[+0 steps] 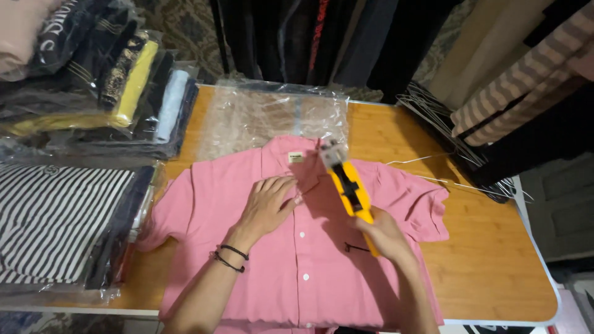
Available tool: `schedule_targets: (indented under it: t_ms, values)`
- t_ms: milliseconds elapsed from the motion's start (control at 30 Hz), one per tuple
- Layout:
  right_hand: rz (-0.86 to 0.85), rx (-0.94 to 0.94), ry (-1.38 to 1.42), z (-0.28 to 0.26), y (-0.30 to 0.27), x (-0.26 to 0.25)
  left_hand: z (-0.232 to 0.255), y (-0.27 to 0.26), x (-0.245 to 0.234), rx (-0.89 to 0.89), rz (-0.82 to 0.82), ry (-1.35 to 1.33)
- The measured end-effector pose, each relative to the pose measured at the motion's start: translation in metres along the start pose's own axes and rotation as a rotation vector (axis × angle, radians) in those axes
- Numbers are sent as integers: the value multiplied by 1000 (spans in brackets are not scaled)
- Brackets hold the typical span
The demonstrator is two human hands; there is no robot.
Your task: Tagging, buttoning, and hanging a pink shirt.
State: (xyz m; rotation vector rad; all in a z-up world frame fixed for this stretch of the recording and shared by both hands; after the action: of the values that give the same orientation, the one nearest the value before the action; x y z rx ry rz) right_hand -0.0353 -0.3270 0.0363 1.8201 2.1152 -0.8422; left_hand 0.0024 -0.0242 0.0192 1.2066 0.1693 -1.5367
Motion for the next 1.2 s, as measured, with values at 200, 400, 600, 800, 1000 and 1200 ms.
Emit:
schedule_targets:
  t_ms: [200, 400, 600, 800, 1000, 1200]
  values:
    - [384, -49, -267, 93, -73, -71, 9, 2, -5, -25, 13, 17]
    - [653, 450, -677, 144, -134, -104, 12, 0, 4, 64, 36, 134]
    - [792, 462, -707, 148, -159, -104, 24, 3, -3, 56, -50, 84]
    - [801, 460, -706, 133, -168, -106, 38, 13, 14, -68, -165, 144]
    - [813, 333, -696, 146, -167, -107, 95, 37, 43, -194, -233, 235]
    - [725, 252, -789, 124, -171, -111, 152, 60, 105, 40, -173, -118]
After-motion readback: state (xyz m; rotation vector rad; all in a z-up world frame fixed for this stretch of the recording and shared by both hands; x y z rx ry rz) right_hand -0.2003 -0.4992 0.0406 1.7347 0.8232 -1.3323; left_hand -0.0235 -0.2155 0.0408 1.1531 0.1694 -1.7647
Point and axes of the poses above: each hand's wrist, its own y-axis towards the middle knuckle, its own x-axis out of the palm, z = x × y, the point moved 1 cm from there along y, towards the middle knuckle, and after that the axes turned 3 degrees about -y, right-handed, at the moved point
